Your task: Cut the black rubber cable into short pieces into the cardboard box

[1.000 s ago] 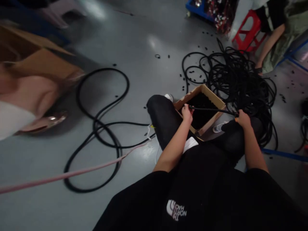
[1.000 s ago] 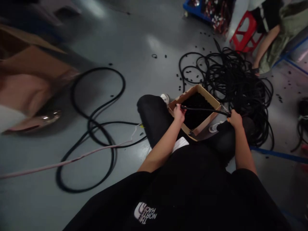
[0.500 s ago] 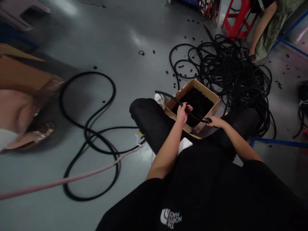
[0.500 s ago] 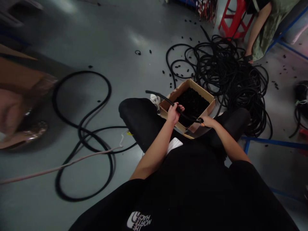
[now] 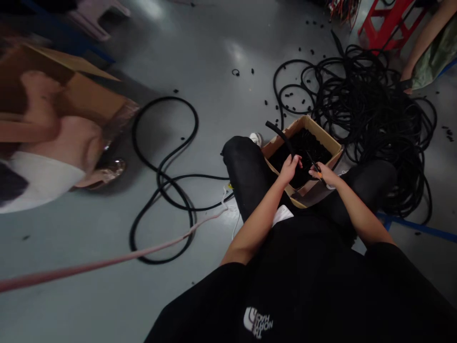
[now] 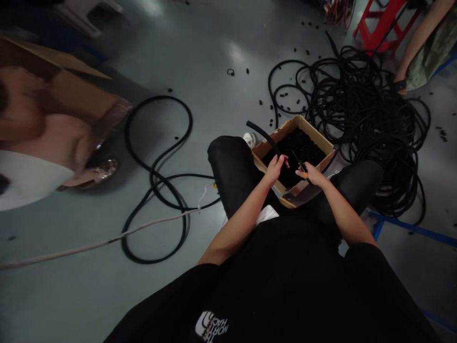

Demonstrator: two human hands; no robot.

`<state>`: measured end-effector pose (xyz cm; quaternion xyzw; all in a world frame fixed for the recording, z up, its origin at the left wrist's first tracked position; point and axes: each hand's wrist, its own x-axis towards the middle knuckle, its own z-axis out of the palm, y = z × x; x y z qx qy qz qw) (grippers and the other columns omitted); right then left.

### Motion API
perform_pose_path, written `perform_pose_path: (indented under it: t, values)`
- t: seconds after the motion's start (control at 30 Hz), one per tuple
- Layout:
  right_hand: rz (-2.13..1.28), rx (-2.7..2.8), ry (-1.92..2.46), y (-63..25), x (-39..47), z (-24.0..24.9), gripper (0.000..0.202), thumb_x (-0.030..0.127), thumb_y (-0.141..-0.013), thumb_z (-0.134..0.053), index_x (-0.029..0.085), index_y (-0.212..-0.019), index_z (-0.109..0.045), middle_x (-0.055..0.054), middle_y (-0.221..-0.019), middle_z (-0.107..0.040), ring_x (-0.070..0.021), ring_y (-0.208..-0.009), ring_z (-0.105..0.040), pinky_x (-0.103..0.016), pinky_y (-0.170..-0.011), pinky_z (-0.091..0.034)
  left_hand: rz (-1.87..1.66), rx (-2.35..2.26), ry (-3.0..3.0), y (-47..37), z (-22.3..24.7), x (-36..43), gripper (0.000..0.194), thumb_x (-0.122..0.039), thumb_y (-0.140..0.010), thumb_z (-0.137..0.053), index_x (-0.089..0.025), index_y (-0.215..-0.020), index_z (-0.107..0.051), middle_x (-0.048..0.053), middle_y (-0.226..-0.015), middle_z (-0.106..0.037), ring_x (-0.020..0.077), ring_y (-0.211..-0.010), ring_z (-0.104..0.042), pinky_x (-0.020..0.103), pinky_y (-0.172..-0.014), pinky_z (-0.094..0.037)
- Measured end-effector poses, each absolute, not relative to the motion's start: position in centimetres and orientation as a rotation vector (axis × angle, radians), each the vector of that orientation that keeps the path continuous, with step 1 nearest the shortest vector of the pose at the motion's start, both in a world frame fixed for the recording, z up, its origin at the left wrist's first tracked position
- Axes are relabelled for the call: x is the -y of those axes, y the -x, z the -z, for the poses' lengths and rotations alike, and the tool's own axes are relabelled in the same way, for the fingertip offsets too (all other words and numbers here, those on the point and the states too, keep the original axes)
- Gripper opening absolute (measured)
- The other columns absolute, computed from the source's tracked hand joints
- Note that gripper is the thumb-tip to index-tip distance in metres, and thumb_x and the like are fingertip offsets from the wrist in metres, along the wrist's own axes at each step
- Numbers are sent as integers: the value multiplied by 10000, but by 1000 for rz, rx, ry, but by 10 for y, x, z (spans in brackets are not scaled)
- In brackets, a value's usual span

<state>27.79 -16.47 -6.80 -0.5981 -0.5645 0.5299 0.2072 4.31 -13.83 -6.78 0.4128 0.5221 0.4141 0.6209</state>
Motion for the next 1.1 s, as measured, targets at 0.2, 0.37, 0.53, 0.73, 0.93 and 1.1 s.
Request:
perform_pose_path:
  t: [0.2,0.37,0.53,0.73,0.93,1.1]
  values:
    - [-1430,1414,1665,-276,156,61,786,879,-802,-1039,285,-1168,-677,-47,-1092,-760,-317,-1083,-754,-512,-1100,-660,-960,-1236,-1153,-52,70,147,512,-708,-1242,-835,-231,-1074,-757,36,-829,-800,247,-839,-809,408,-951,-677]
    - [-1400,1364,1715,-288,164,64,606,714,-888,-1002,282,-1167,-682,-30,-1076,-737,-302,-1074,-732,-511,-1128,-642,-1024,-1352,-864,-46,62,136,414,-603,-1221,-917,-226,-1215,-746,-51,-754,-708,160,-606,-682,279,-680,-570]
    - [-1428,1333,1728,-304,176,72,430,510,-983,-955,269,-1174,-654,-28,-1076,-733,-281,-1042,-734,-483,-1101,-647,-1233,-1169,-155,-13,47,118,439,-480,-1399,-603,-256,-1021,-586,-86,-703,-466,112,-560,-456,186,-584,-464]
    - [-1238,1861,1696,-287,195,74,428,324,-949,-999,222,-1258,-722,-189,-1421,-815,-405,-1383,-755,-593,-1293,-608,-1305,-829,129,26,25,121,467,-436,-1418,-512,-246,-991,-531,-79,-759,-433,95,-582,-411,132,-595,-501]
    - [-825,1979,1678,-278,196,65,308,212,-987,-829,241,-1261,-691,-183,-1386,-835,-406,-1372,-755,-612,-1383,-491,-1233,-619,164,15,-16,143,426,-519,-1388,-616,-257,-1062,-536,-83,-790,-450,84,-584,-485,109,-567,-516]
    - [-759,1948,1846,-301,183,52,301,134,-948,-745,258,-1197,-627,-143,-1240,-862,-375,-1233,-782,-573,-1341,-468,-1152,-519,175,10,-39,152,366,-473,-1375,-596,-272,-1089,-487,-92,-748,-473,90,-552,-518,128,-538,-521]
